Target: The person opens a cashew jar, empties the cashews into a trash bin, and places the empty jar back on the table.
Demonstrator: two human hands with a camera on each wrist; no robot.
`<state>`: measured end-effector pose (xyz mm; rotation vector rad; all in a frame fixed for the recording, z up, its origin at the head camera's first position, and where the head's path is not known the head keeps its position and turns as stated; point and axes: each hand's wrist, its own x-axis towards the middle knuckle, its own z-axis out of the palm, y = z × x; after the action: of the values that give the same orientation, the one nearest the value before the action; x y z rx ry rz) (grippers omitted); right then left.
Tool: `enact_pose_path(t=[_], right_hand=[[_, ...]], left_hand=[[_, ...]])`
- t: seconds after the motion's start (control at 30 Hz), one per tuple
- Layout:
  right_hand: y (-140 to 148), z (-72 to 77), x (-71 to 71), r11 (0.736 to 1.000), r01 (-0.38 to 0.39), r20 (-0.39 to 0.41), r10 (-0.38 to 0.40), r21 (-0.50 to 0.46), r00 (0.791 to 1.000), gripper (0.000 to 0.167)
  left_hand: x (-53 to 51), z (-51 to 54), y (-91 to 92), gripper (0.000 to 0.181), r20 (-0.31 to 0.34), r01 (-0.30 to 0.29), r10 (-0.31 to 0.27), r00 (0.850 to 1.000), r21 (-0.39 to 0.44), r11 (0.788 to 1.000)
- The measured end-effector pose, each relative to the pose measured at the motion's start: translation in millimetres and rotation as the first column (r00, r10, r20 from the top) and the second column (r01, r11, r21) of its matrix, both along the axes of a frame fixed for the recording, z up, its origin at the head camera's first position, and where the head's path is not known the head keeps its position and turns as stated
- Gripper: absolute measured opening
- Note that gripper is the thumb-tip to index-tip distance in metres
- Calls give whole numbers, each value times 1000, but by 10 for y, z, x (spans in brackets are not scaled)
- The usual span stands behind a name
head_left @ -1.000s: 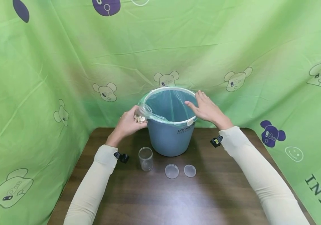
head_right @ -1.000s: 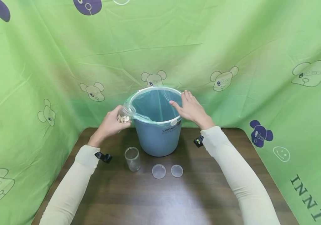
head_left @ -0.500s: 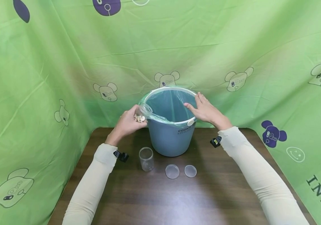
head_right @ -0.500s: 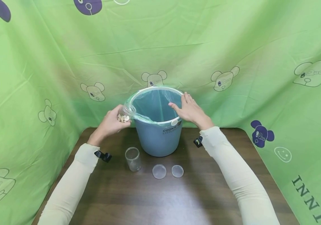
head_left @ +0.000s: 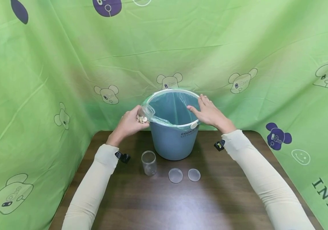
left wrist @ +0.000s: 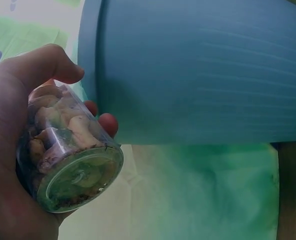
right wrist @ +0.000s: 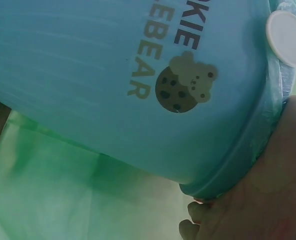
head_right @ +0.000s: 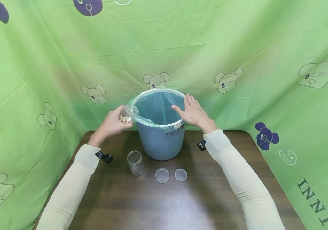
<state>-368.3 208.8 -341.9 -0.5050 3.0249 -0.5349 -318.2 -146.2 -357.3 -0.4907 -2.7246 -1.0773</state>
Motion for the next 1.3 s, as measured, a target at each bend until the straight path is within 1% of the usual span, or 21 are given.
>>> enact_pose_path(t=[0.13,0.27,0.37,0.7,0.97,1.2,1.3], right_hand=[[3,-14,-7,1000,-1,-17,1,-7,1000,100],[4,-29,-12,1000,4,-22,-5,-12,1000,100],[7,-44,-21,1000,8,-19,-8,-15,1000,102],[-1,-45,-13,1000,14,-24,-15,-23,1000,99],[-5,-54,-27,1000,15,-15,-15,-23,1000,98],[-14,-45,-30,999,20,-13,-20,-31,1000,96],[-8,-48,-26,999,21,-3,-21,-38,1000,96]], left_hand=[[-16,52,-2,48,6,-5,5,1000,-54,999],[-29,108,-15,47,3,-8,8,1000,-124,992],[-34,146,-28,47,0,-3,3,1000,-155,988],[-95,252,-72,48,18,20,-16,1000,-200,980],[-134,279,-80,48,27,33,-27,999,-257,966],[-180,334,-72,51,21,43,-38,999,-297,954],[-195,358,-67,53,30,48,-40,999,-311,949]])
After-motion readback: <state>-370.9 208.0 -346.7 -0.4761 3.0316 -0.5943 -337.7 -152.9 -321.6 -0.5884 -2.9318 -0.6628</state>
